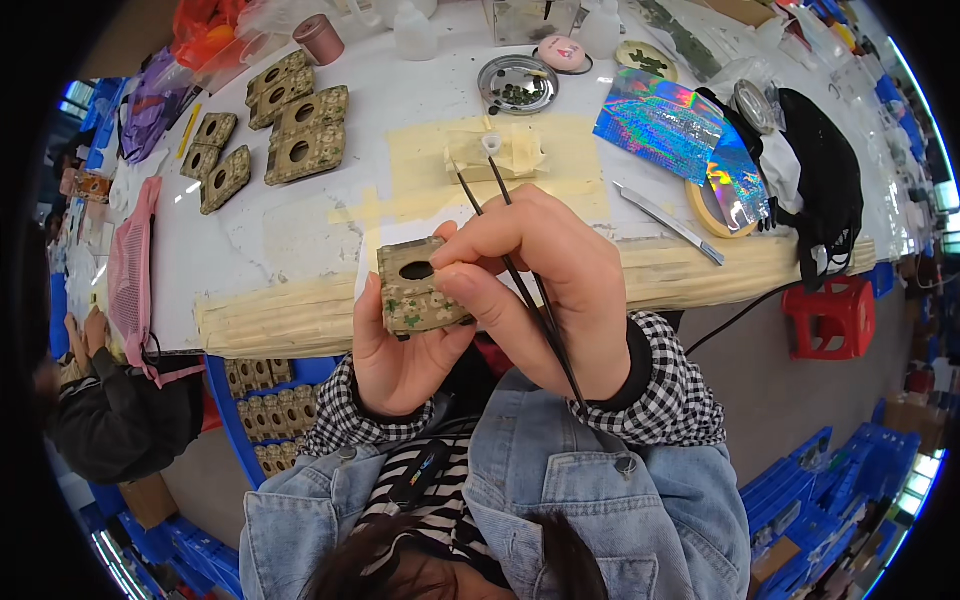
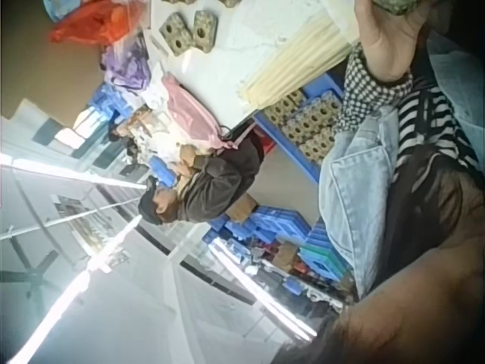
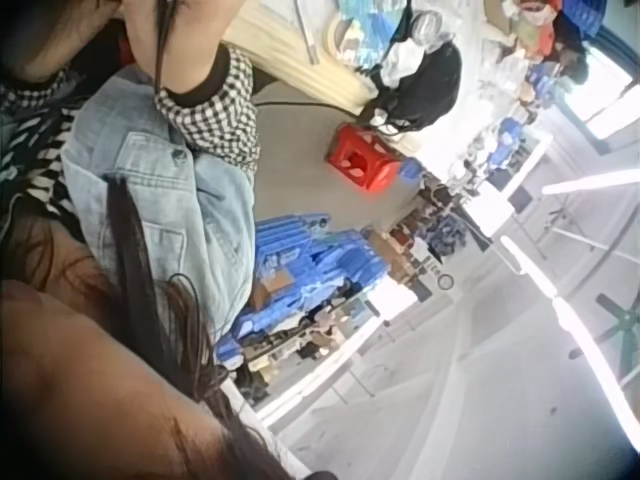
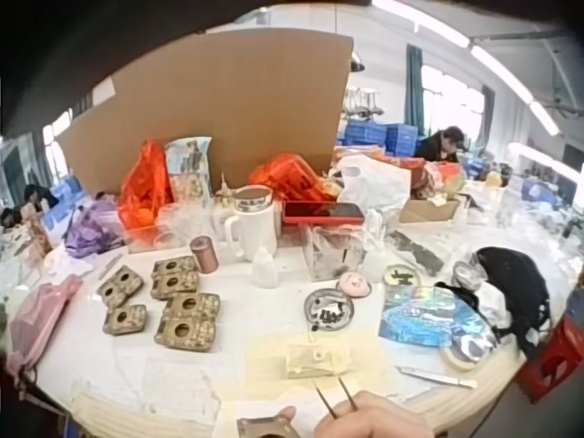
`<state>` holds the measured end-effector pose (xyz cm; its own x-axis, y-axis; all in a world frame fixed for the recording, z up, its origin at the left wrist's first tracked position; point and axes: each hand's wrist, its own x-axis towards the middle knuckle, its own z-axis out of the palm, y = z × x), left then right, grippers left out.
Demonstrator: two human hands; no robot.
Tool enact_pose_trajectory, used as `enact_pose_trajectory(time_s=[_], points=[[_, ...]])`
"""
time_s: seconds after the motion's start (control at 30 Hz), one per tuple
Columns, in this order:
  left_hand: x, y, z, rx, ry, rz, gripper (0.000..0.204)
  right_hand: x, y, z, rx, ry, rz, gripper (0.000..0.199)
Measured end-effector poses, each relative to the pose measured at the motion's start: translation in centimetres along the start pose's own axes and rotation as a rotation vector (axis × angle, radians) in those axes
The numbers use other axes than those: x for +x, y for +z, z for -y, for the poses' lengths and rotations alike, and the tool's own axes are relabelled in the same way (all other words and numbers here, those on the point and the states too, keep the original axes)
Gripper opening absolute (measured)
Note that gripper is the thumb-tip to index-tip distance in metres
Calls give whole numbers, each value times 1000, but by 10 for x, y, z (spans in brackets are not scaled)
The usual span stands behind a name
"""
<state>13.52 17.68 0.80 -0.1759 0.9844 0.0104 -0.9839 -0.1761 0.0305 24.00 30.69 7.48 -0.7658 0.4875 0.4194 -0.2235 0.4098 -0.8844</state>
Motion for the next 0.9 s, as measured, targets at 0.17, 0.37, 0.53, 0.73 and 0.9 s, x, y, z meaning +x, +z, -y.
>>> enact_pose_trajectory(time_s=[0.17,0.37,0.53,0.73,0.9], points=[[-1,0,-1,107,25,-26,53,2,2,-4,-25,-36,10,9],[-1,-1,-3,150,14,-11,53,-2,4,-7,-4,-4,-20,7],[-1,-1,-6,194,-7,-34,53,-1,3,-8,-30,-22,-10,7],[-1,-2,-6,205,-7,-39,54,-1,5,-8,-29,-7,-18,7],[-1,-3,-6,219,5,-29,54,-2,6,-8,-19,20,-32,7]])
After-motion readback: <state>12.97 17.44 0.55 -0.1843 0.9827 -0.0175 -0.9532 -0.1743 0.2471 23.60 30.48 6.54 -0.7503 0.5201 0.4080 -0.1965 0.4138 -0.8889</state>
